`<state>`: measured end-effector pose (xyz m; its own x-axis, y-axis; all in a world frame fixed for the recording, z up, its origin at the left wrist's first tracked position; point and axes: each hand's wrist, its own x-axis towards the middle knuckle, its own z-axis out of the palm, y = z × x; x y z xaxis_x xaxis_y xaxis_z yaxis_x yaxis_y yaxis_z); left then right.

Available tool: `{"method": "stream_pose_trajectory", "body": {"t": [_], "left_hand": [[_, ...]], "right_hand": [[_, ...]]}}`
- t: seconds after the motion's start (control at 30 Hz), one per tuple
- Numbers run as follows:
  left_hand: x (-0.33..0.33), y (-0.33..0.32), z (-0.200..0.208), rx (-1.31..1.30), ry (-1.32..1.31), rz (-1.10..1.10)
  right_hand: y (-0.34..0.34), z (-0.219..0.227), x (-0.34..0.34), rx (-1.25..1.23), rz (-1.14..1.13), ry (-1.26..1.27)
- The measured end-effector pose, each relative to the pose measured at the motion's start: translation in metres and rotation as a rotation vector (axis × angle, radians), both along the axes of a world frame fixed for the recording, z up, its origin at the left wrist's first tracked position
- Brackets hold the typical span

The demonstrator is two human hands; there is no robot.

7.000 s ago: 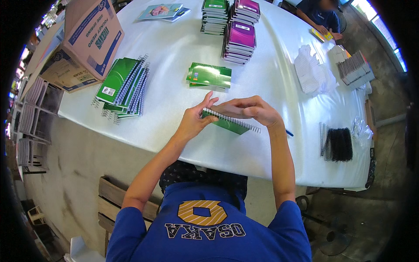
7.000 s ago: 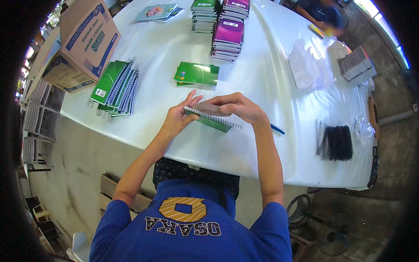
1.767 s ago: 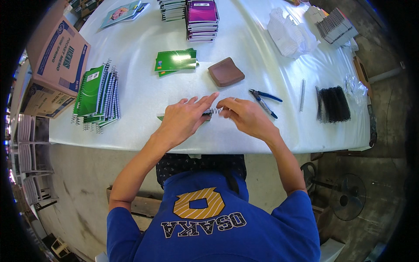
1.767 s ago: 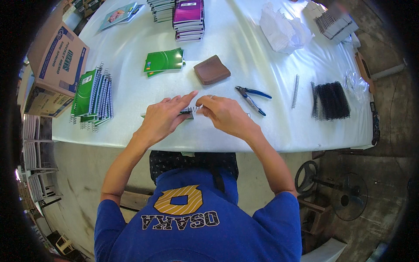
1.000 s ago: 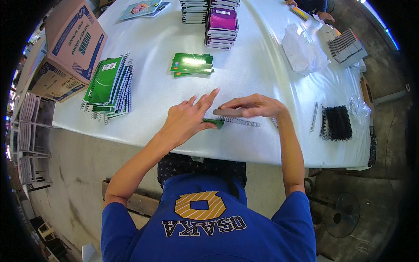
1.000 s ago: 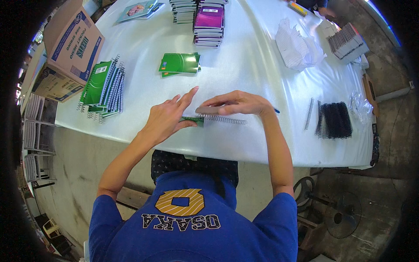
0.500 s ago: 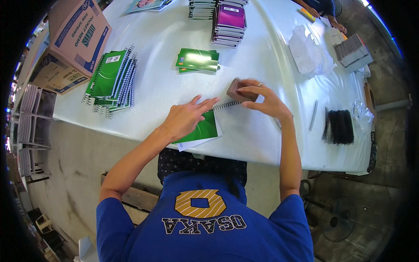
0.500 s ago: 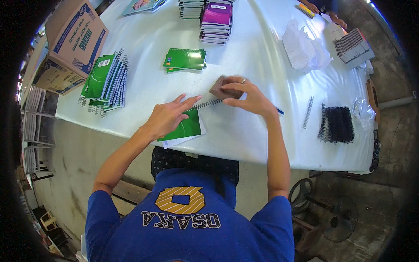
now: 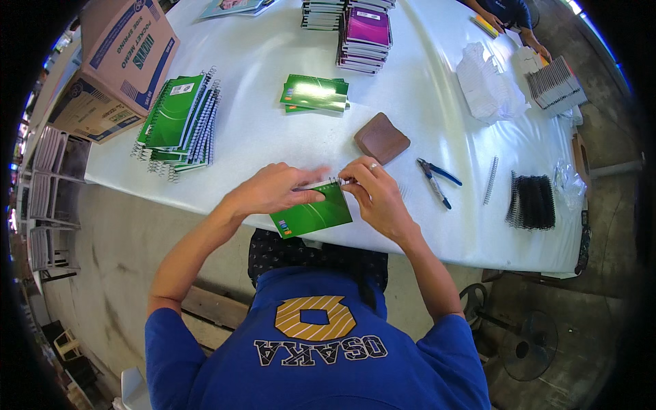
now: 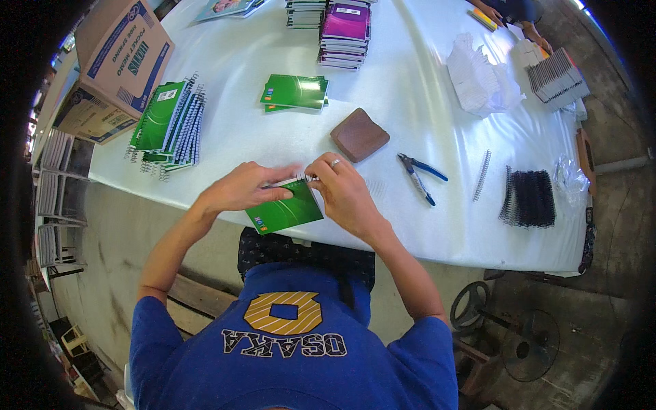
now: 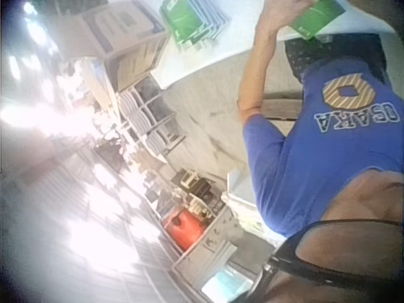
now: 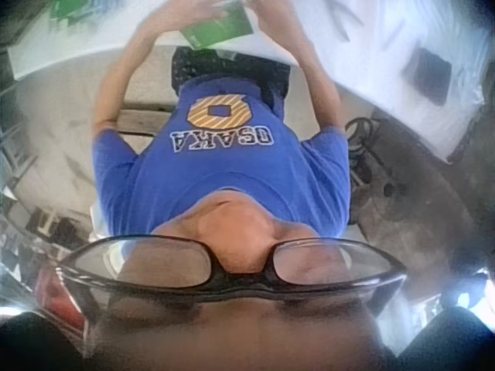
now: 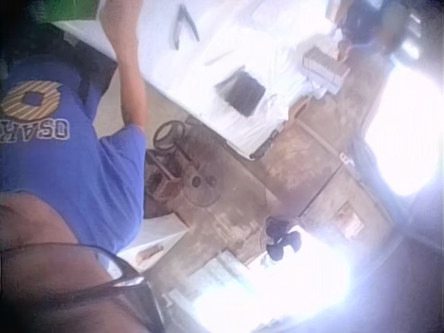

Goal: The person assembles notebooks by threading spiral bindings through the holes of pre-cut paper stacks and covers, and using a tool to trim and crimp the ends of the spiral wire.

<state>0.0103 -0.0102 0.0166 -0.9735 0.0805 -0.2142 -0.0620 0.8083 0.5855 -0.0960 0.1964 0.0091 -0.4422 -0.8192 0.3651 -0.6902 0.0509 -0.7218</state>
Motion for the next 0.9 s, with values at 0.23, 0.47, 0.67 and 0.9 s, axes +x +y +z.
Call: {"method": "stream_pose_trajectory", "body": {"t": [0.23,0.47,0.67,0.9], "left_hand": [[0.000,0.021,0.059,-0.383,0.025,-0.163],[-0.007,0.021,0.014,-0.353,0.216,-0.179],[-0.019,0.014,0.032,-0.343,-0.104,-0.303],[-0.016,0.008,0.011,-0.436,0.231,0.010]], "right_hand": [[0.019,0.026,0.014,0.037,-0.083,0.210],[0.020,0.002,-0.023,0.257,0.022,0.094],[-0.002,-0.023,-0.078,0.316,-0.323,0.673],[0.007,0.009,-0.099,0.255,0.573,-0.648]]}}
